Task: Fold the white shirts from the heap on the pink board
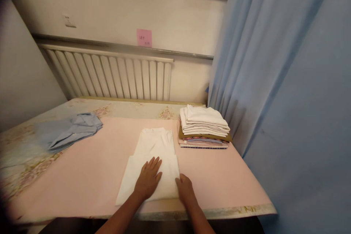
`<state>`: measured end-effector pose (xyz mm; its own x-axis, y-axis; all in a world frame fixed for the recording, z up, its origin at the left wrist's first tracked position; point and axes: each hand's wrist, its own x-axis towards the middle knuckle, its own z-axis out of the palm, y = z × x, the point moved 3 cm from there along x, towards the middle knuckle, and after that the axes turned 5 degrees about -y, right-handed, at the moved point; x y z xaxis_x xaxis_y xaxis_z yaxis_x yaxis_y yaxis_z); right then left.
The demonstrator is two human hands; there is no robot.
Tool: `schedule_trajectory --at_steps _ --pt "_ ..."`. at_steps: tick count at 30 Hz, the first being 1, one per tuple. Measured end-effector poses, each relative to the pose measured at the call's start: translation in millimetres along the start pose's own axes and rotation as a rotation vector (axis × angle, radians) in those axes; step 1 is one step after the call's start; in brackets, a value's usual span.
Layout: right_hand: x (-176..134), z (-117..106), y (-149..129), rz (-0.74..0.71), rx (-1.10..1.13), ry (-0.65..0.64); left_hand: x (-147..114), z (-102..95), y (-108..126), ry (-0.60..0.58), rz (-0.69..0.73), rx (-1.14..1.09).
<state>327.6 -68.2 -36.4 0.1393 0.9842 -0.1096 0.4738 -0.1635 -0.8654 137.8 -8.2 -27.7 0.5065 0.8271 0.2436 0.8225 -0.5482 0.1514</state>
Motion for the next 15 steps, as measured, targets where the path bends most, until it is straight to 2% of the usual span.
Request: schedule_trajectory --at_steps 15 --pt "-2.7 -1.3 -3.3 0.018 0.005 0.002 0.1 1.4 -0.5 0.01 0.006 -0.019"
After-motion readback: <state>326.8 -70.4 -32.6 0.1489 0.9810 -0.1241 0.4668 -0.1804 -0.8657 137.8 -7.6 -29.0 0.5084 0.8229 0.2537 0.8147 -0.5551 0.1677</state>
